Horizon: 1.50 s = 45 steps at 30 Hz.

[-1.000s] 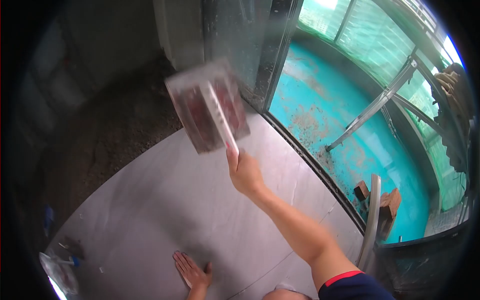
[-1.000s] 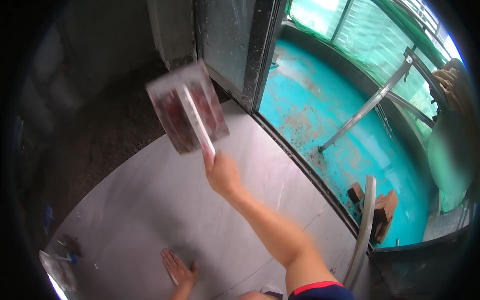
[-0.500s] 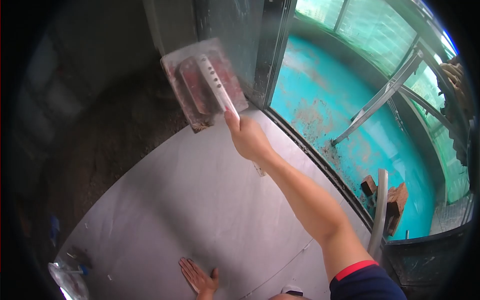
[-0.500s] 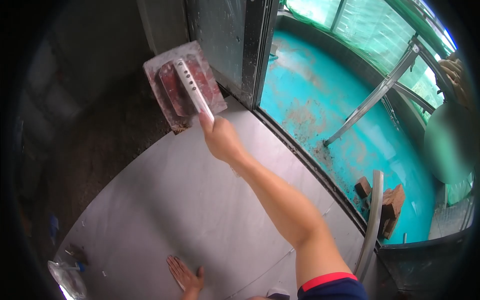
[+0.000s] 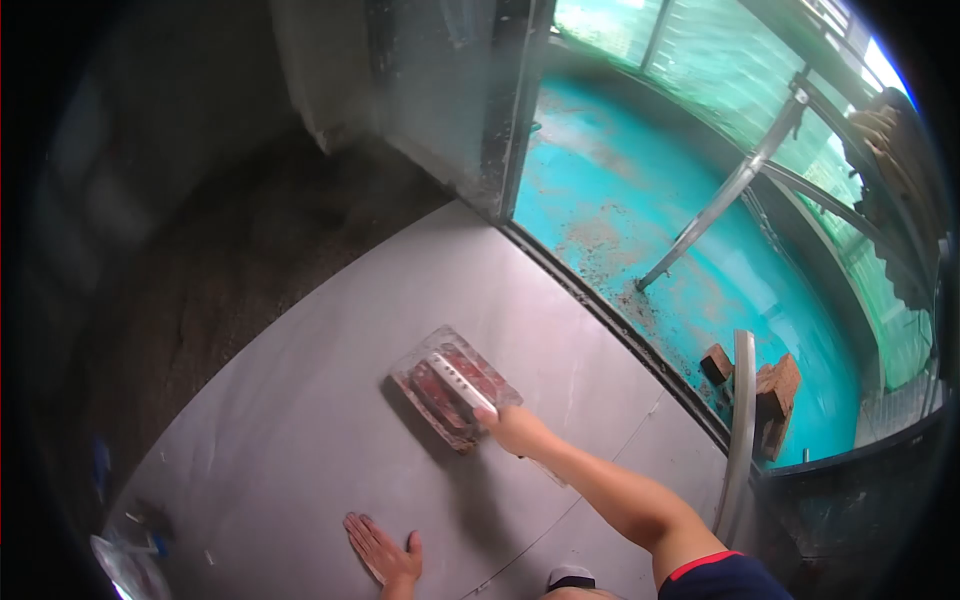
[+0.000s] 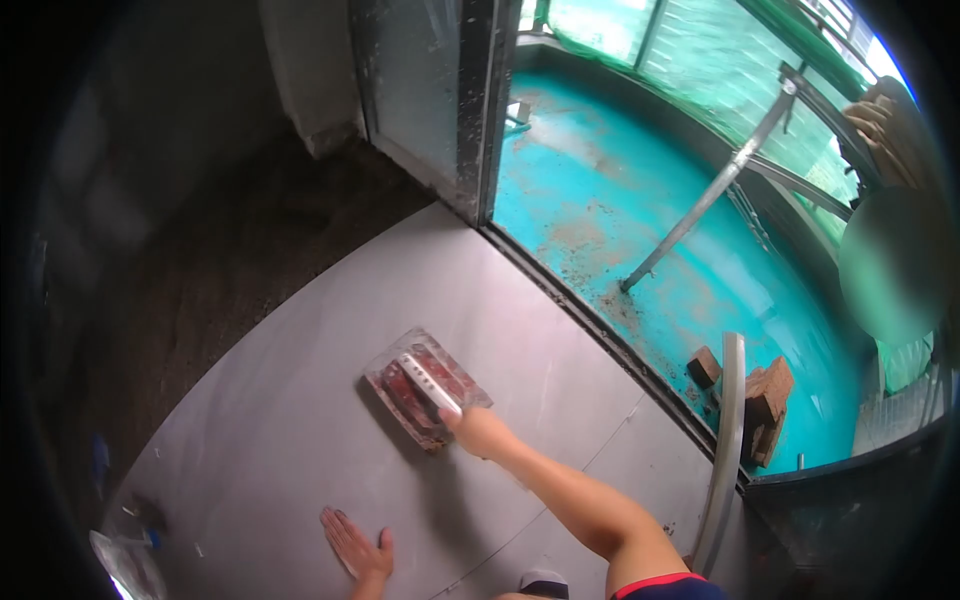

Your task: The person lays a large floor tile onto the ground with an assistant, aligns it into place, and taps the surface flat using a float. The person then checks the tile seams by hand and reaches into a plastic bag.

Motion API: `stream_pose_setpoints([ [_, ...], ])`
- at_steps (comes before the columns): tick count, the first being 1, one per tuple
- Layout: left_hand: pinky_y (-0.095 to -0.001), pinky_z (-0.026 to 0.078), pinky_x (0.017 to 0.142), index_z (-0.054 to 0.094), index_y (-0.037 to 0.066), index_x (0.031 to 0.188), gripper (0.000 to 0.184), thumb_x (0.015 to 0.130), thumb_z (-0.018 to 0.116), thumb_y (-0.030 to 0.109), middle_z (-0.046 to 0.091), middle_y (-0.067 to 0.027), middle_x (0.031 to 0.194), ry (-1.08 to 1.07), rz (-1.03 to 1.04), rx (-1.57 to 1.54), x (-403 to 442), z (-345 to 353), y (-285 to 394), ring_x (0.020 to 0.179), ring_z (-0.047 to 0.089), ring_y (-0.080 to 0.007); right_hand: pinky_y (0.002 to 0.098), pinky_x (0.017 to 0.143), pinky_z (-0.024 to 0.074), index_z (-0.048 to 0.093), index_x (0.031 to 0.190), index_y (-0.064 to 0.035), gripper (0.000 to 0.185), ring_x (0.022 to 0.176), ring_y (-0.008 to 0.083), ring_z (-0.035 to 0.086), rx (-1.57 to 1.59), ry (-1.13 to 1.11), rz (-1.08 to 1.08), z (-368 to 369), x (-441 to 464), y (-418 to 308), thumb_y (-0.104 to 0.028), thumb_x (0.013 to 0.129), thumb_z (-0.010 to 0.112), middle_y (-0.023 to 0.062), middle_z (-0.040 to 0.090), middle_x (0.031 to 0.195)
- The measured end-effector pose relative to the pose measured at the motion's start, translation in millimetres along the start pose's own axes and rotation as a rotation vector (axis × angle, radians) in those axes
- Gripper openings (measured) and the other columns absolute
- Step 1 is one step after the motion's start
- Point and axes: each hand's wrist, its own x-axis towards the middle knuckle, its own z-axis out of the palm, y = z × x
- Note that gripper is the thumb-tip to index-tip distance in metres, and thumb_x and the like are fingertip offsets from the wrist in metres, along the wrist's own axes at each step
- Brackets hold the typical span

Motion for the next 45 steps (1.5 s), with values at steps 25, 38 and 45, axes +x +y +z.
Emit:
stream_pose_setpoints([
  [25,-0.0502,0.014,0.119,0.013,-0.004,0.152,0.086,0.094,0.05,0.047,0.014,-0.0268,0.158,0.198,0.077,0.108,-7,23,-5,0.147,0.013,-0.0435,0.0451,0.075,0.0513,0.064,0.094,0.0085,0.073,0.078,0.0329,0.066,0.092,0.046,0.137,-50,-63,50,-0.055,0.102,0.03,0.0211,0.064,0.078],
  [38,-0.0501,0.015,0.119,0.011,-0.006,0.152,0.087,0.095,0.047,0.05,0.013,-0.027,0.158,0.229,0.121,0.161,0,21,-6,0.147,0.015,-0.0433,0.0515,0.075,0.0488,0.061,0.091,0.0091,0.066,0.079,0.0474,0.063,0.036,0.213,-0.031,-36,-75,67,-0.051,0.102,0.036,0.0301,0.065,0.085],
  [45,-0.0527,0.012,0.119,0.011,-0.009,0.15,0.094,0.092,0.047,0.055,0.011,-0.0302,0.157,0.09,0.039,0.137,-3,15,0,0.146,0.01,-0.0464,0.0478,0.077,0.0498,0.065,0.099,0.0079,0.071,0.084,0.0421,0.065,0.045,0.022,0.066,-50,-44,23,-0.055,0.101,0.033,0.0291,0.066,0.084],
])
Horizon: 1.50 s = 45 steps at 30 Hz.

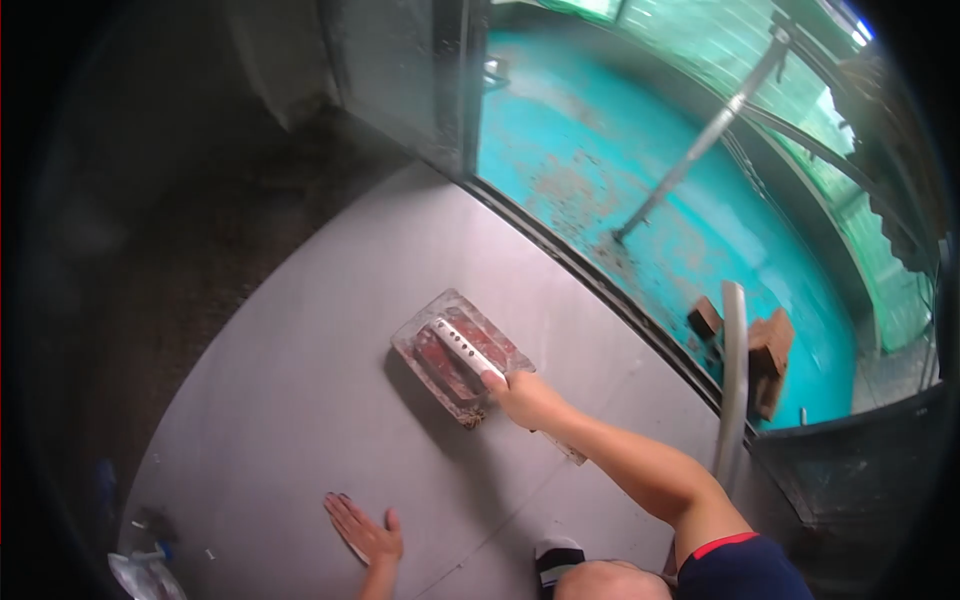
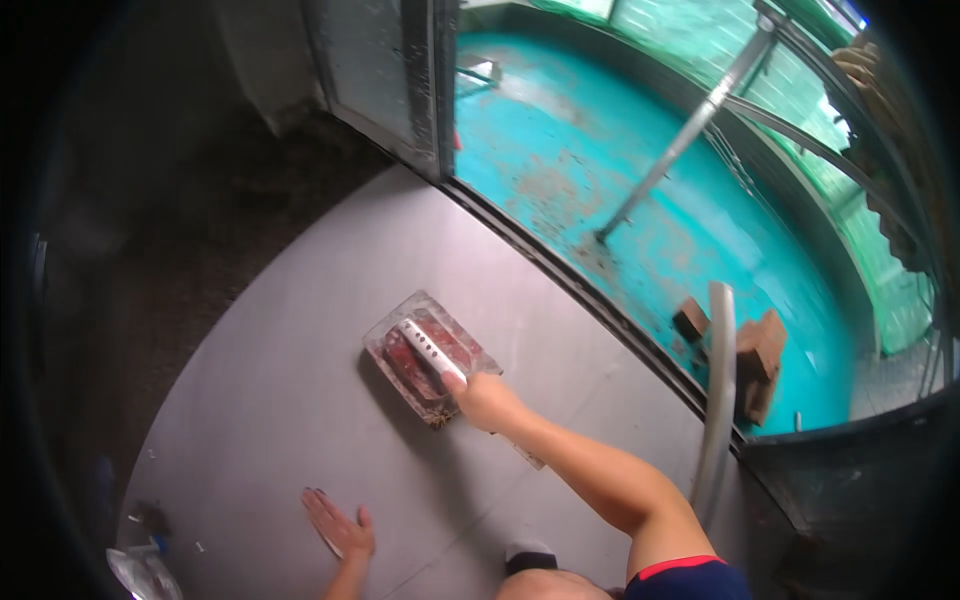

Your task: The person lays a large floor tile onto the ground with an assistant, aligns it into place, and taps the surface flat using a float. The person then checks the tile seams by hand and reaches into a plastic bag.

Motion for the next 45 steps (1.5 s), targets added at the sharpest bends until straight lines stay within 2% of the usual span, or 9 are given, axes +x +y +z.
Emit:
stream_pose_setpoints([
  [9,-0.0533,0.011,0.118,0.008,-0.012,0.149,0.104,0.085,0.055,0.055,0.009,-0.0317,0.157,-0.143,-0.064,-0.012,1,-3,0,0.147,0.008,-0.0467,0.0491,0.075,0.0478,0.062,0.087,0.0081,0.065,0.083,0.045,0.064,0.197,0.461,-0.553,-52,37,-171,-0.048,0.103,0.034,0.0297,0.064,0.081],
  [14,-0.0547,0.011,0.118,0.009,-0.015,0.148,0.104,0.084,0.059,0.051,0.009,-0.0337,0.156,-0.078,-0.009,-0.065,-1,0,-3,0.146,0.008,-0.0482,0.0527,0.084,0.0494,0.064,0.104,0.0084,0.064,0.094,0.0497,0.062,0.077,0.352,-0.25,25,174,-110,-0.048,0.101,0.035,0.0339,0.065,0.096],
  [21,-0.0528,0.01,0.119,0.014,-0.015,0.147,0.106,0.084,0.06,0.057,0.009,-0.0343,0.156,-0.251,-0.038,-0.098,4,-18,-7,0.146,0.005,-0.0475,0.0501,0.093,0.0469,0.063,0.106,0.0141,0.081,0.108,0.049,0.059,-0.071,0.25,-0.134,71,132,-73,-0.061,0.097,0.034,0.0362,0.063,0.106],
  [24,-0.0434,0.014,0.121,0.019,-0.006,0.15,0.1,0.088,0.054,0.063,0.014,-0.0217,0.16,-0.522,0.148,-0.2,9,-57,-63,0.148,0.013,-0.0354,0.0508,0.081,0.0501,0.064,0.097,0.0125,0.083,0.095,0.0469,0.065,-0.184,0.134,-0.142,88,98,-31,-0.065,0.096,0.034,0.0333,0.066,0.092],
  [26,-0.0413,0.015,0.121,0.019,-0.006,0.151,0.088,0.096,0.042,0.059,0.015,-0.021,0.16,-0.781,0.097,-0.214,-6,-83,-119,0.148,0.015,-0.0344,0.0432,0.052,0.0481,0.061,0.081,0.0041,0.075,0.055,0.0282,0.061,-0.268,0.113,-0.181,97,85,13,-0.067,0.095,0.039,0.0171,0.06,0.064],
  [28,-0.042,0.014,0.121,0.018,-0.008,0.15,0.087,0.097,0.041,0.057,0.015,-0.0235,0.159,-0.761,0.169,-0.108,-31,-101,-178,0.148,0.015,-0.0348,0.0337,0.039,0.0362,0.053,0.083,-0.0032,0.064,0.042,0.0143,0.044,-0.1,-0.019,-0.087,98,51,25,-0.065,0.095,0.042,0.0009,0.045,0.054],
  [33,-0.0433,0.011,0.122,0.012,-0.007,0.151,0.086,0.098,0.037,0.056,0.009,-0.0245,0.16,-0.582,-0.34,-0.079,-137,-75,-233,0.149,0.007,-0.0342,0.0294,0.039,0.0355,0.057,0.093,-0.0013,0.066,0.042,0.0121,0.042,-0.006,-0.029,0.083,96,-12,-7,-0.065,0.095,0.042,0.0015,0.045,0.058],
  [40,-0.0458,0.009,0.121,0.009,-0.007,0.152,0.085,0.099,0.035,0.054,0.004,-0.0229,0.16,-0.302,-0.303,-0.05,-212,-38,-245,0.15,0.001,-0.0349,0.0264,0.037,0.0347,0.053,0.081,-0.0072,0.061,0.039,0.0112,0.04,-0.029,0.156,-0.15,63,-86,-136,-0.066,0.095,0.044,-0.0001,0.045,0.055],
  [45,-0.0473,0.009,0.121,0.011,-0.006,0.152,0.086,0.097,0.038,0.054,0.007,-0.0239,0.16,-0.23,-0.39,-0.074,-248,-26,-244,0.15,0.003,-0.0362,0.0212,0.047,0.0364,0.05,0.133,-0.0048,0.064,0.056,0.0065,0.045,-0.014,0.125,-0.517,19,-90,-200,-0.058,0.098,0.043,-0.001,0.049,0.08],
])
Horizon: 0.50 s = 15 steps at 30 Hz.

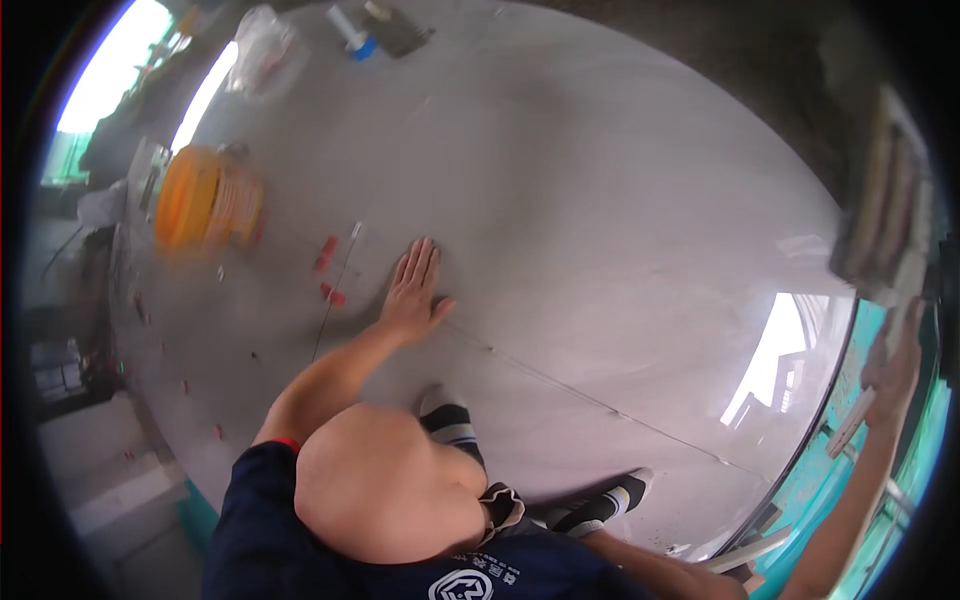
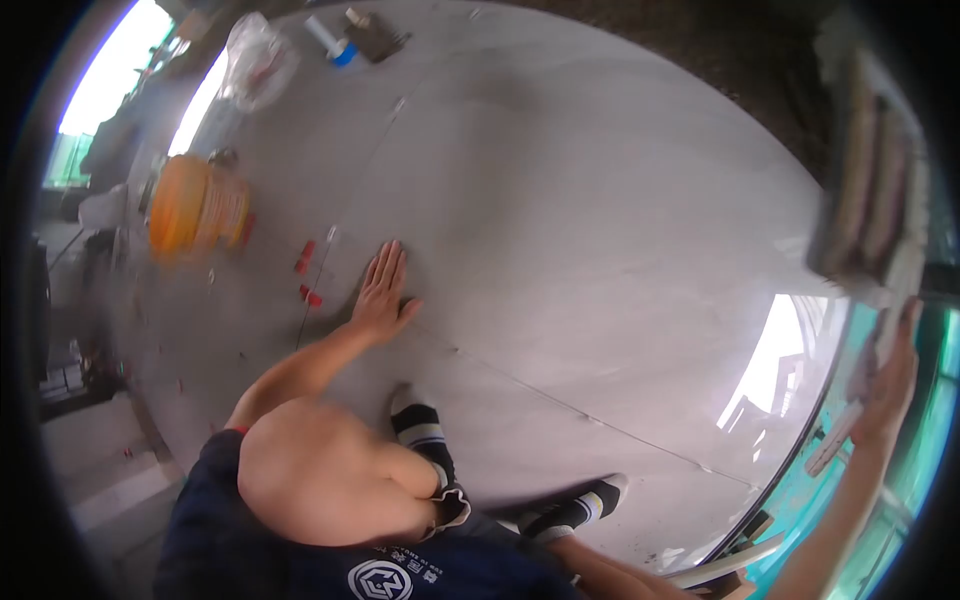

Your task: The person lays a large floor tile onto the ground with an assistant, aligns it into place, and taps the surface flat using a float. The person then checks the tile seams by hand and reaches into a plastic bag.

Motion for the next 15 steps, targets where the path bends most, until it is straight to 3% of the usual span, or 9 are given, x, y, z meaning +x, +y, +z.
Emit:
stream_pose_setpoints([
  [1,-0.0475,0.009,0.121,0.012,-0.006,0.151,0.086,0.097,0.039,0.055,0.009,-0.0243,0.16,0.039,-0.021,-0.006,-8,6,2,0.15,0.003,-0.0366,0.022,0.054,0.044,0.048,0.137,-0.004,0.062,0.066,0.0085,0.053,0.018,-0.102,-0.095,-22,23,25,-0.053,0.099,0.043,0.0023,0.054,0.093],
  [2,-0.0477,0.009,0.121,0.013,-0.007,0.151,0.086,0.097,0.04,0.055,0.01,-0.0247,0.159,0.08,-0.044,-0.019,-11,10,4,0.149,0.004,-0.0369,0.0242,0.054,0.0441,0.05,0.128,-0.0028,0.058,0.065,0.0102,0.053,0.031,-0.126,-0.135,-15,31,37,-0.052,0.1,0.042,0.0034,0.054,0.089],
  [4,-0.0482,0.009,0.12,0.015,-0.007,0.151,0.087,0.096,0.041,0.056,0.012,-0.0254,0.159,0.118,-0.085,-0.054,-13,14,9,0.149,0.005,-0.0375,0.0285,0.055,0.0443,0.053,0.111,-0.0005,0.052,0.063,0.0135,0.053,-0.101,-0.125,-0.11,56,15,75,-0.05,0.101,0.042,0.0055,0.054,0.08],
  [7,-0.0485,0.01,0.12,0.018,-0.008,0.15,0.09,0.094,0.044,0.058,0.014,-0.0261,0.158,0.11,-0.13,-0.096,-14,13,6,0.149,0.007,-0.038,0.035,0.056,0.0446,0.059,0.086,0.003,0.056,0.059,0.0186,0.053,-0.677,-0.34,-0.145,205,-43,155,-0.047,0.102,0.04,0.0087,0.055,0.067],
  [8,-0.0484,0.01,0.12,0.018,-0.008,0.15,0.091,0.093,0.045,0.059,0.014,-0.0261,0.158,0.095,-0.127,-0.1,-15,13,9,0.149,0.008,-0.0381,0.0371,0.056,0.0447,0.061,0.078,0.0041,0.06,0.058,0.0203,0.053,-0.707,-0.464,-0.067,229,-60,156,-0.046,0.103,0.04,0.0098,0.055,0.063],
  [9,-0.0483,0.01,0.12,0.019,-0.008,0.15,0.093,0.092,0.046,0.06,0.015,-0.0262,0.158,0.084,-0.117,-0.094,-12,10,6,0.149,0.008,-0.0382,0.036,0.049,0.0399,0.05,0.061,-0.0012,0.067,0.049,0.016,0.048,-0.473,-0.568,0.159,235,-67,135,-0.053,0.101,0.04,0.006,0.049,0.055],
  [12,-0.0477,0.01,0.12,0.02,-0.008,0.149,0.101,0.088,0.05,0.066,0.014,-0.026,0.158,0.108,-0.085,-0.145,-13,1,8,0.149,0.008,-0.0384,0.0284,0.041,0.0316,0.049,0.069,-0.0051,0.059,0.042,0.0105,0.04,-0.378,-0.721,0.285,243,-79,69,-0.054,0.1,0.042,0.0003,0.044,0.053],
  [15,-0.0474,0.009,0.12,0.019,-0.009,0.149,0.108,0.084,0.053,0.07,0.014,-0.027,0.158,0.128,-0.09,-0.142,-15,0,9,0.149,0.008,-0.0388,0.0238,0.04,0.0281,0.05,0.078,-0.0046,0.055,0.042,0.0066,0.036,-0.292,-0.752,0.213,247,-82,-21,-0.054,0.1,0.043,-0.0035,0.04,0.054],
])
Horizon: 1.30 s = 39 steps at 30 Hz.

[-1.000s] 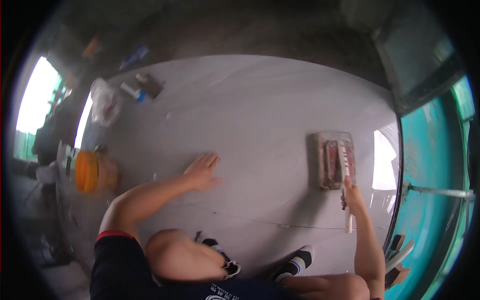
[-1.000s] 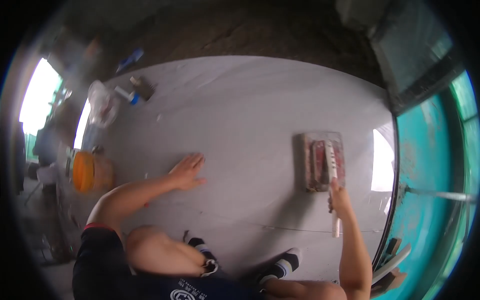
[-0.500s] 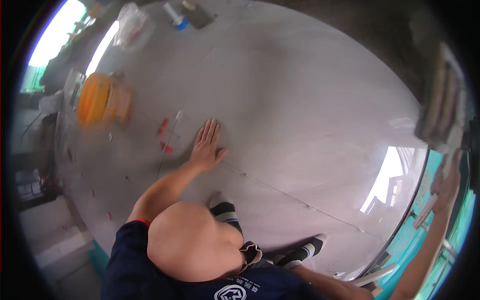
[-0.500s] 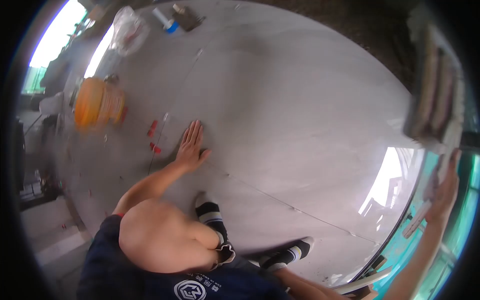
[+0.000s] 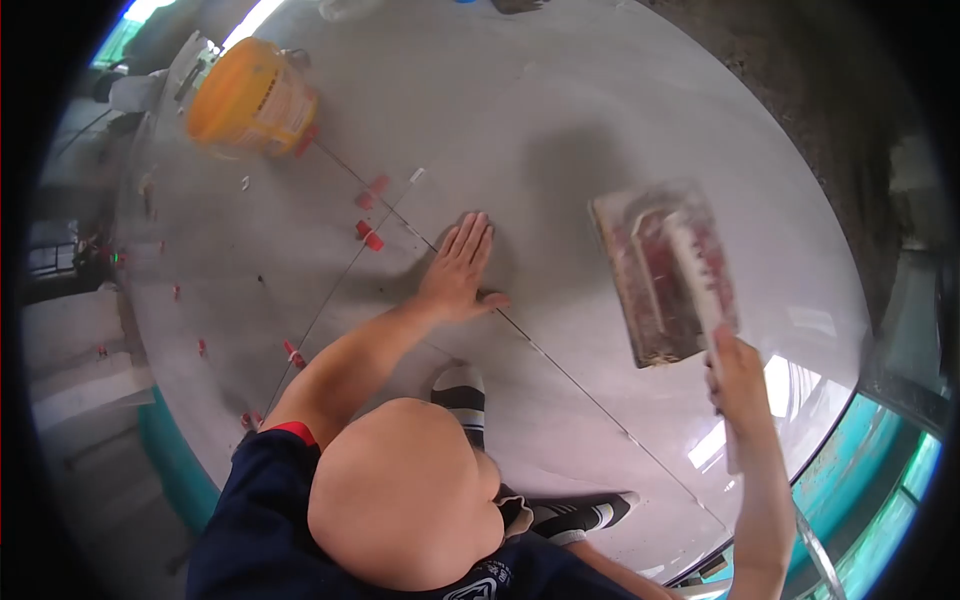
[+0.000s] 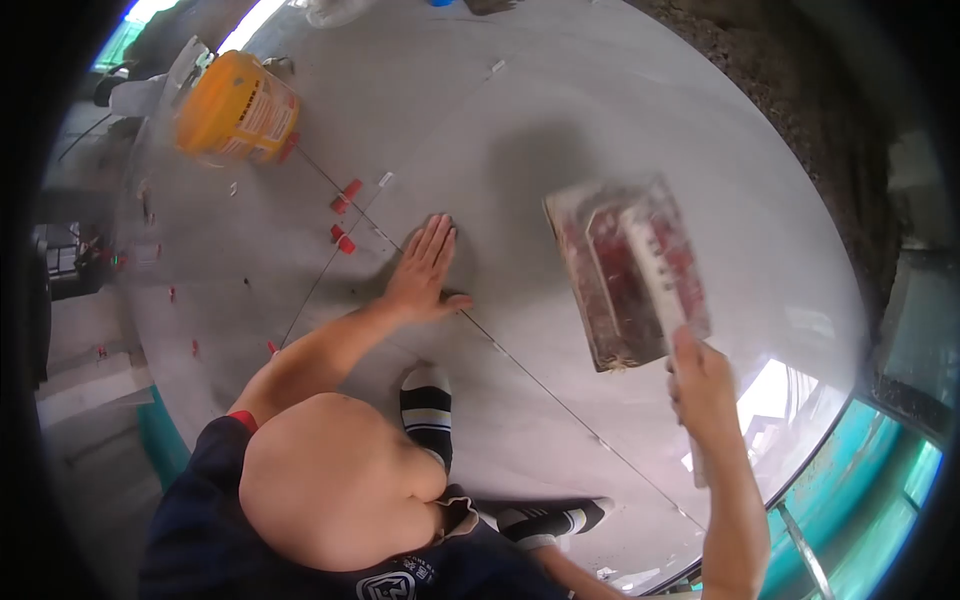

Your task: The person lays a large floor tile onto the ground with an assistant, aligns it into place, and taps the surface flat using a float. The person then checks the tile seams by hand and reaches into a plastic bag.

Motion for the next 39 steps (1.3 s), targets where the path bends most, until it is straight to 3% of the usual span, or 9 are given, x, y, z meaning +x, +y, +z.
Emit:
stream_pose_setpoints([
  [5,-0.0478,0.01,0.12,0.019,-0.011,0.148,0.111,0.082,0.054,0.071,0.014,-0.0287,0.157,0.032,-0.053,-0.058,-11,6,2,0.149,0.008,-0.0388,0.0224,0.044,0.0335,0.058,0.088,-0.0046,0.044,0.051,0.0071,0.044,0.147,0.227,-0.67,-32,-36,21,-0.042,0.103,0.041,-0.0028,0.046,0.06],
  [7,-0.0481,0.011,0.12,0.019,-0.011,0.148,0.111,0.082,0.054,0.071,0.014,-0.0294,0.157,0.005,-0.079,-0.066,-9,4,3,0.149,0.008,-0.0395,0.023,0.048,0.0339,0.06,0.092,-0.003,0.046,0.053,0.0079,0.046,0.191,0.227,-0.663,-20,-8,93,-0.043,0.104,0.04,-0.0015,0.046,0.059],
  [9,-0.0485,0.011,0.12,0.018,-0.013,0.147,0.112,0.083,0.053,0.072,0.012,-0.0303,0.157,-0.03,-0.093,-0.065,-9,-2,4,0.148,0.008,-0.0408,0.0258,0.054,0.0398,0.062,0.091,-0.0018,0.047,0.059,0.0118,0.053,-0.212,0.218,-0.574,29,42,124,-0.042,0.103,0.041,0.0018,0.048,0.057],
  [12,-0.0477,0.011,0.12,0.02,-0.013,0.146,0.112,0.082,0.053,0.072,0.013,-0.0299,0.157,0.011,-0.06,-0.101,-10,-1,1,0.148,0.009,-0.041,0.0276,0.053,0.0417,0.061,0.086,-0.003,0.046,0.057,0.0127,0.053,-0.607,0.028,-0.458,54,73,91,-0.042,0.103,0.043,0.0029,0.048,0.056],
  [16,-0.0476,0.013,0.12,0.023,-0.013,0.146,0.112,0.082,0.051,0.074,0.016,-0.0298,0.156,0.074,-0.077,-0.066,-9,-3,-1,0.147,0.012,-0.0416,0.0275,0.043,0.0357,0.055,0.079,-0.0046,0.051,0.046,0.01,0.046,-0.157,-0.212,-0.037,54,30,-45,-0.048,0.102,0.042,0.0005,0.044,0.054],
  [22,-0.0504,0.015,0.118,0.026,-0.017,0.142,0.109,0.085,0.047,0.073,0.019,-0.0341,0.153,0.157,-0.255,-0.073,-27,13,18,0.146,0.014,-0.0457,0.0217,0.041,0.0222,0.043,0.069,-0.0093,0.059,0.044,0.0036,0.033,0.069,0.172,-0.779,27,-15,-40,-0.058,0.101,0.032,-0.0054,0.036,0.052],
  [28,-0.0527,0.013,0.118,0.025,-0.018,0.142,0.108,0.086,0.048,0.071,0.018,-0.0354,0.153,0.164,-0.233,-0.085,-27,7,19,0.146,0.013,-0.0469,0.0468,0.06,0.0423,0.055,0.084,0.0044,0.055,0.06,0.0364,0.055,-0.49,0.003,-0.356,112,94,8,-0.046,0.102,0.041,0.0222,0.054,0.064],
  [33,-0.0522,0.012,0.118,0.024,-0.019,0.141,0.107,0.086,0.048,0.07,0.017,-0.0363,0.152,0.134,-0.227,-0.111,-27,6,16,0.145,0.013,-0.0477,0.0323,0.045,0.0385,0.054,0.079,-0.0018,0.054,0.046,0.0152,0.048,-0.156,-0.196,-0.224,95,39,-127,-0.048,0.103,0.04,0.0041,0.046,0.054],
  [39,-0.0513,0.012,0.119,0.024,-0.019,0.141,0.106,0.087,0.047,0.069,0.017,-0.036,0.152,0.099,-0.238,-0.161,-28,2,17,0.145,0.011,-0.0474,0.0226,0.039,0.0306,0.045,0.072,-0.0108,0.053,0.045,0.0048,0.04,0.131,0.046,-0.741,65,2,-106,-0.052,0.103,0.033,-0.0037,0.042,0.056],
])
